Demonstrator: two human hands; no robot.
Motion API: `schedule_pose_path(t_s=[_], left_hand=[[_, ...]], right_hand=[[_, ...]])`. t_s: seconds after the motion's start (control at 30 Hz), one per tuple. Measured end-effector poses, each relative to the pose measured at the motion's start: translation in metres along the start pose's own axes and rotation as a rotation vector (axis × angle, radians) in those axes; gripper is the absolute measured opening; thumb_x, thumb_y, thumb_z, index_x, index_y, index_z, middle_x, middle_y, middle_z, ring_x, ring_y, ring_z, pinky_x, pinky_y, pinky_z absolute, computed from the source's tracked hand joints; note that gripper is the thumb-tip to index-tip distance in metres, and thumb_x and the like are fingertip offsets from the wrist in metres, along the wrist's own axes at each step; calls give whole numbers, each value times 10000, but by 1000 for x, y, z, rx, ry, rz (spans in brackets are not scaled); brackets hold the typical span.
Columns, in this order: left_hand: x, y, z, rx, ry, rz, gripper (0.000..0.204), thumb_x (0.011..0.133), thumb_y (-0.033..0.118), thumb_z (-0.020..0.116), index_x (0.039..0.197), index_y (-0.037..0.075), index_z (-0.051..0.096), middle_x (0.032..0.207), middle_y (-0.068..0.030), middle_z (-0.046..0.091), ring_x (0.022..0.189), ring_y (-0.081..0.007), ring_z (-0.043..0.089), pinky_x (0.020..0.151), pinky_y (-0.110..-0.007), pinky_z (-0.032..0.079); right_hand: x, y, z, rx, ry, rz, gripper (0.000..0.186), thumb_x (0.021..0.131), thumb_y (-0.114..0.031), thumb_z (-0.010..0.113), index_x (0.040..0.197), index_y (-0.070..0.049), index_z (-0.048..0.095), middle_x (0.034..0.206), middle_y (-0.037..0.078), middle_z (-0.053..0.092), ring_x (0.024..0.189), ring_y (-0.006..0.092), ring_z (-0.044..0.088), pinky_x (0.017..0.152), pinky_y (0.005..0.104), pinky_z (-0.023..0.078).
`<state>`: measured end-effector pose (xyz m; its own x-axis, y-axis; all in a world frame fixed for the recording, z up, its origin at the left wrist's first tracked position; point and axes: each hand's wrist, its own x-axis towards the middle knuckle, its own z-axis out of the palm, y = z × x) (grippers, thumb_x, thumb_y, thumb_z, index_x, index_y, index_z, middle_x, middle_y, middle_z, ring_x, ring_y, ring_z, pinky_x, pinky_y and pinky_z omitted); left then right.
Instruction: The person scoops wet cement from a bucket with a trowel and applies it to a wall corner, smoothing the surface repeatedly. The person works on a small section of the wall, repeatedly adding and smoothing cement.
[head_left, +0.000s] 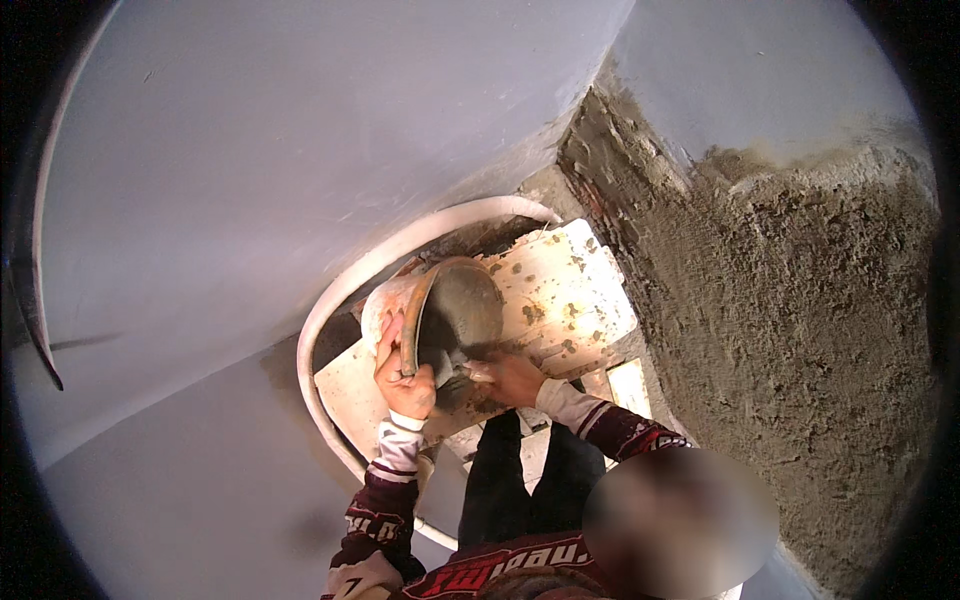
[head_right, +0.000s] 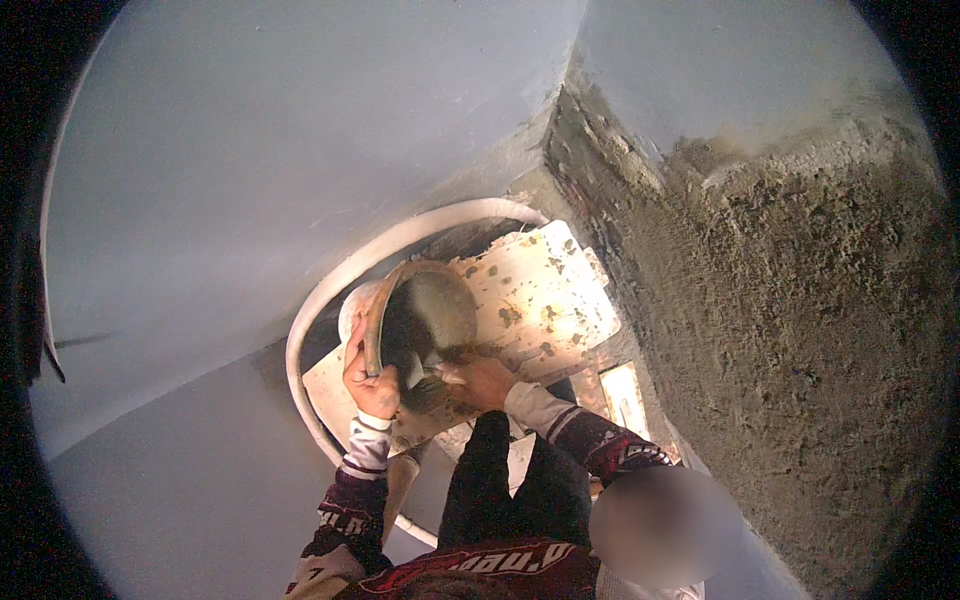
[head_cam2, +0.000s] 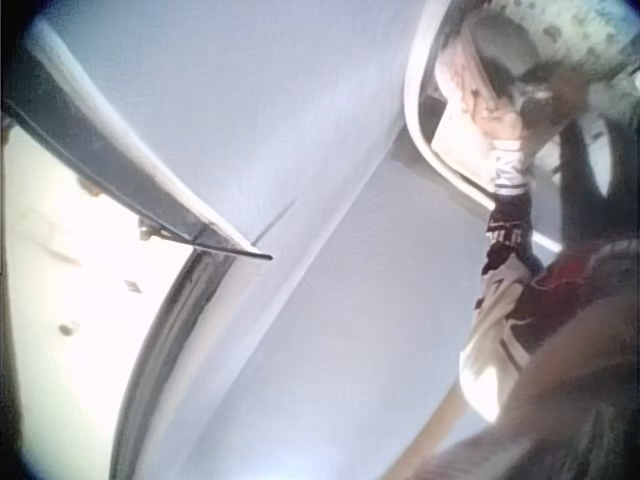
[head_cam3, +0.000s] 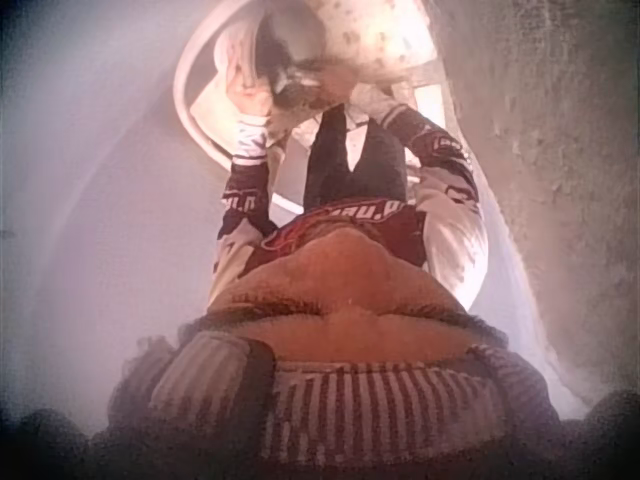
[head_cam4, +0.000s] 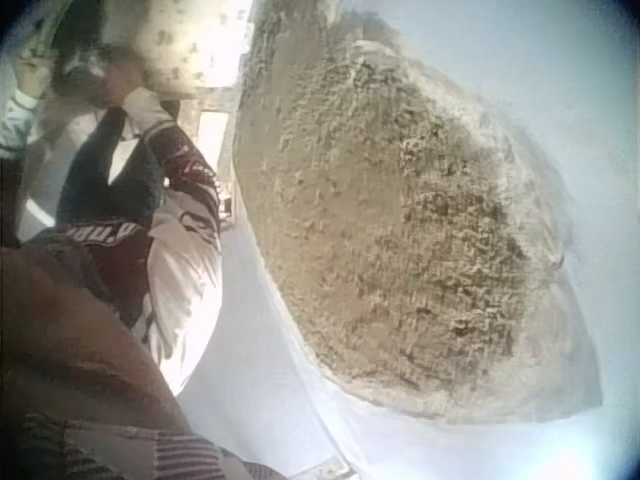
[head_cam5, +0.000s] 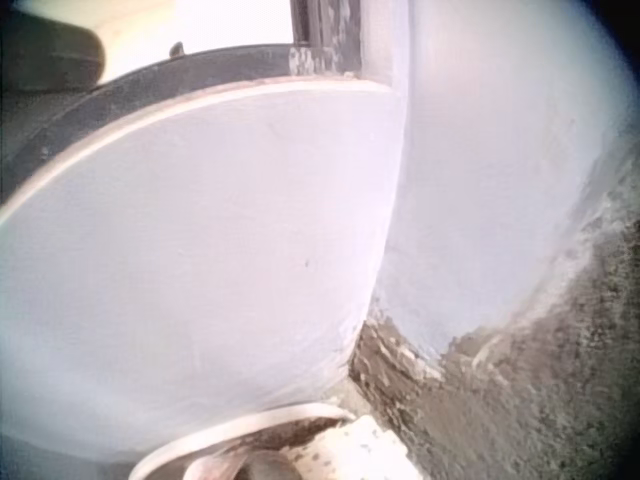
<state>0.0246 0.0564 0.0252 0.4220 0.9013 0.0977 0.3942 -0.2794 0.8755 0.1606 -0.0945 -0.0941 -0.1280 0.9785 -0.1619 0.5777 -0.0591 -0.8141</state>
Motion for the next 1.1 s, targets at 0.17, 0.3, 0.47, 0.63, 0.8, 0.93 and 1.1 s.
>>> schedule_pose_path(t_s=[0.17, 0.3, 0.47, 0.63, 0.8, 0.93, 1.1], left_hand=[[1, 2, -2, -27, 43, -22, 377, 603, -57, 481, 929, -74, 670, 1362, -188, 552, 1383, -375, 391, 1148, -452, 252], [6, -1, -2, -75, 112, -72, 493, 607, -45, 480, 1058, -76, 677, 1356, -198, 556, 1372, -361, 409, 1144, -436, 256], [12, -11, -4, -94, 163, -139, 545, 600, -45, 489, 1112, -70, 674, 1362, -210, 550, 1366, -348, 421, 1143, -419, 260], [23, -7, -4, -76, 136, -111, 581, 592, -58, 493, 1148, -55, 664, 1360, -203, 552, 1365, -336, 421, 1145, -412, 262], [23, -3, 2, -92, 143, -160, 581, 594, -59, 491, 1148, -55, 667, 1365, -199, 546, 1361, -336, 424, 1144, -412, 260], [20, -10, 1, -101, 168, -165, 580, 613, -80, 478, 1167, -75, 648, 1364, -194, 547, 1350, -324, 437, 1133, -394, 281], [27, 4, 5, -65, 180, -141, 537, 617, -60, 469, 1123, -86, 650, 1343, -200, 549, 1279, -311, 497, 1089, -345, 330]], right_hand=[[-8, -5, -11, 124, 66, 66, 461, 885, -308, 621, 1325, -177, 585, 1244, 142, 629, 1049, 338, 627, 882, 444, 516], [-16, -3, -42, 196, 54, 317, 518, 826, -216, 711, 1327, -184, 586, 1176, 174, 647, 789, 297, 676, 819, 407, 533], [-22, 4, -60, -11, 144, 258, 471, 850, -279, 658, 1311, -208, 595, 1141, 180, 660, 1007, 363, 640, 827, 452, 544], [-28, 17, -61, -71, 150, 187, 479, 845, -270, 660, 1315, -206, 596, 1142, 184, 660, 1008, 349, 645, 834, 441, 547], [-40, 24, -52, 55, 111, 247, 470, 847, -286, 664, 1303, -188, 605, 1195, 193, 641, 899, 343, 679, 845, 433, 545], [-56, 37, -43, 186, 270, 335, 462, 847, -279, 691, 1281, -141, 616, 1118, 172, 665, 740, 306, 669, 824, 423, 545], [-69, 56, -67, 164, 581, 391, 456, 861, -228, 721, 1257, -25, 621, 995, 154, 692, 534, 147, 575, 784, 345, 521]])
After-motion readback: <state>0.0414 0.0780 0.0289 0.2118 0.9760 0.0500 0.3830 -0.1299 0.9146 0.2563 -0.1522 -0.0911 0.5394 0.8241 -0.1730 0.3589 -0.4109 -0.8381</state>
